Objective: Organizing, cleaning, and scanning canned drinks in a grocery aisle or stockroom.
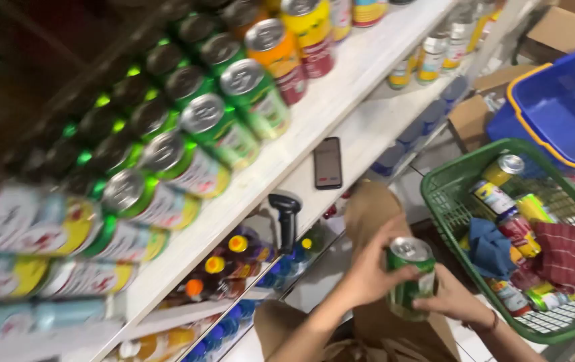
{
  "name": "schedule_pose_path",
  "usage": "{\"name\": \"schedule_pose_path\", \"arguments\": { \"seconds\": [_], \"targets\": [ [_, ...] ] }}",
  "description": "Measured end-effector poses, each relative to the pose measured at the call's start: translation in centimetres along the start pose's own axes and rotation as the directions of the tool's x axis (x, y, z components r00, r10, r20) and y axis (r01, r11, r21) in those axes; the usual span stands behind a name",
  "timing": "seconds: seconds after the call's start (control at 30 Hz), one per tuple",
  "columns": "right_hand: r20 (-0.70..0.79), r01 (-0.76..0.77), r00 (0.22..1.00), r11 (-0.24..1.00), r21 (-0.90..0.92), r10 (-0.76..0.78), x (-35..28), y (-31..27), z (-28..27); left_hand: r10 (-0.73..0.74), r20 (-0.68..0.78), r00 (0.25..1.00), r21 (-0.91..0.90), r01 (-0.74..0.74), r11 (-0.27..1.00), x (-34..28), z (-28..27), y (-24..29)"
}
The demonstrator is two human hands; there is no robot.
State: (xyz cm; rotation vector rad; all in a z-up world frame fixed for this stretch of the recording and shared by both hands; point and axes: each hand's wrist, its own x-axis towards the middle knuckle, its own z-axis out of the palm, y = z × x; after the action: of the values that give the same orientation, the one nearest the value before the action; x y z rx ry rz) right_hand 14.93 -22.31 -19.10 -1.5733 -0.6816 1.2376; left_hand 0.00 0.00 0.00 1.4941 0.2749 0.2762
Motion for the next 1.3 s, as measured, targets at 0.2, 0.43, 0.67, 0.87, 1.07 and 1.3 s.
{"name": "schedule_pose_path", "arguments": {
  "seconds": [0.2,0.43,0.67,0.87,1.07,1.3],
  "targets": [
    [0.112,0.403,0.913,0.911,-0.090,-0.393,6.1,-21.5,6.0,0.679,-0.348,0.647,0.887,-0.007,0.461,-3.8,-10.9,8.8],
    [0.044,0.619,0.784,0.774,-0.134,-0.620,13.1,-42.2,10.7,0.793,-0.357,0.493,0.854,0.516,0.064,-3.5,-18.3,9.6],
    [0.317,0.812,0.578,0.569,-0.132,-0.752,19.3,-50.7,14.3,0.734,-0.458,0.501,0.820,0.557,0.131,-3.1,-19.0,9.3],
    [0.386,0.835,0.537,0.536,-0.122,-0.750,22.9,-50.5,15.7,0.707,-0.494,0.506,0.803,0.577,0.147,-3.3,-18.8,9.5],
    [0.415,0.819,0.555,0.561,-0.120,-0.721,24.0,-51.0,16.5,0.699,-0.494,0.517,0.807,0.571,0.148,-3.3,-18.9,9.6],
    [0.304,0.792,0.591,0.465,-0.396,-0.747,22.7,-50.9,18.2,0.691,-0.499,0.523,0.810,0.564,0.157,-3.4,-18.9,9.5]
  ]
}}
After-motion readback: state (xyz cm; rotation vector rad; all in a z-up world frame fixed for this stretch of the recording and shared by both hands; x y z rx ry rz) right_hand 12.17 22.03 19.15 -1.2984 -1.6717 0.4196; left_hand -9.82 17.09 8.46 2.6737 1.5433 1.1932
